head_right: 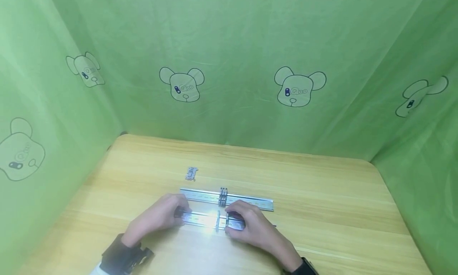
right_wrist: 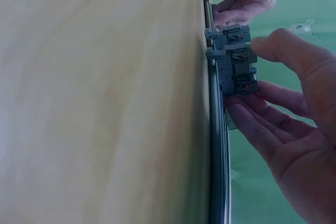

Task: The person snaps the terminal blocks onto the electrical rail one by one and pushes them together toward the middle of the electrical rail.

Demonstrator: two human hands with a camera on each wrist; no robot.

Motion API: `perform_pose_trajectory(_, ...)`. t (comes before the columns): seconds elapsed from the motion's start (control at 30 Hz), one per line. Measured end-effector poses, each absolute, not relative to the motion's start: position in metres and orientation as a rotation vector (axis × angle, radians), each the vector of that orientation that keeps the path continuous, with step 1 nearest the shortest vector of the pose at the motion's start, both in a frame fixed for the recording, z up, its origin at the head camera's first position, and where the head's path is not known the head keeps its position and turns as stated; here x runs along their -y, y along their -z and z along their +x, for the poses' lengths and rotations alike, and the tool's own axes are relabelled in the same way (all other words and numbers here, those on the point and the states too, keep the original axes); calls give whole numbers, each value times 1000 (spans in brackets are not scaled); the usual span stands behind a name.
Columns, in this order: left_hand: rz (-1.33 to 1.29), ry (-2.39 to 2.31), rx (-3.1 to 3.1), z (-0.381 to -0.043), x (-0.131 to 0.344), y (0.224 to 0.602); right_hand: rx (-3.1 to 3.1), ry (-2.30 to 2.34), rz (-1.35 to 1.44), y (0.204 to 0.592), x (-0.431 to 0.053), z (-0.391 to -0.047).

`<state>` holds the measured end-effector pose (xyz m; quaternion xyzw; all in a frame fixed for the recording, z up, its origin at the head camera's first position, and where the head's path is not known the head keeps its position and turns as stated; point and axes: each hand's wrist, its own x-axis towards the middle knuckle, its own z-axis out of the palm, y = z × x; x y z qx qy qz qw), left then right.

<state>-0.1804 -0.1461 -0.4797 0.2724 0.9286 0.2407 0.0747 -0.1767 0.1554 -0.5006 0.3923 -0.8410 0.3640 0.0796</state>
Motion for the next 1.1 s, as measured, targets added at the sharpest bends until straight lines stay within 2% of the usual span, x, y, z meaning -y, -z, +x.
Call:
perform_pose_trajectory(0.9, 846, -717, -2785, -182, 144, 483, 2595, -1095, 1124, 499, -146, -171)
perform_pose_trajectory(1.1, 865, -728, -2791, -179, 146, 483, 2632, -1114, 1091, 485, -146, -172)
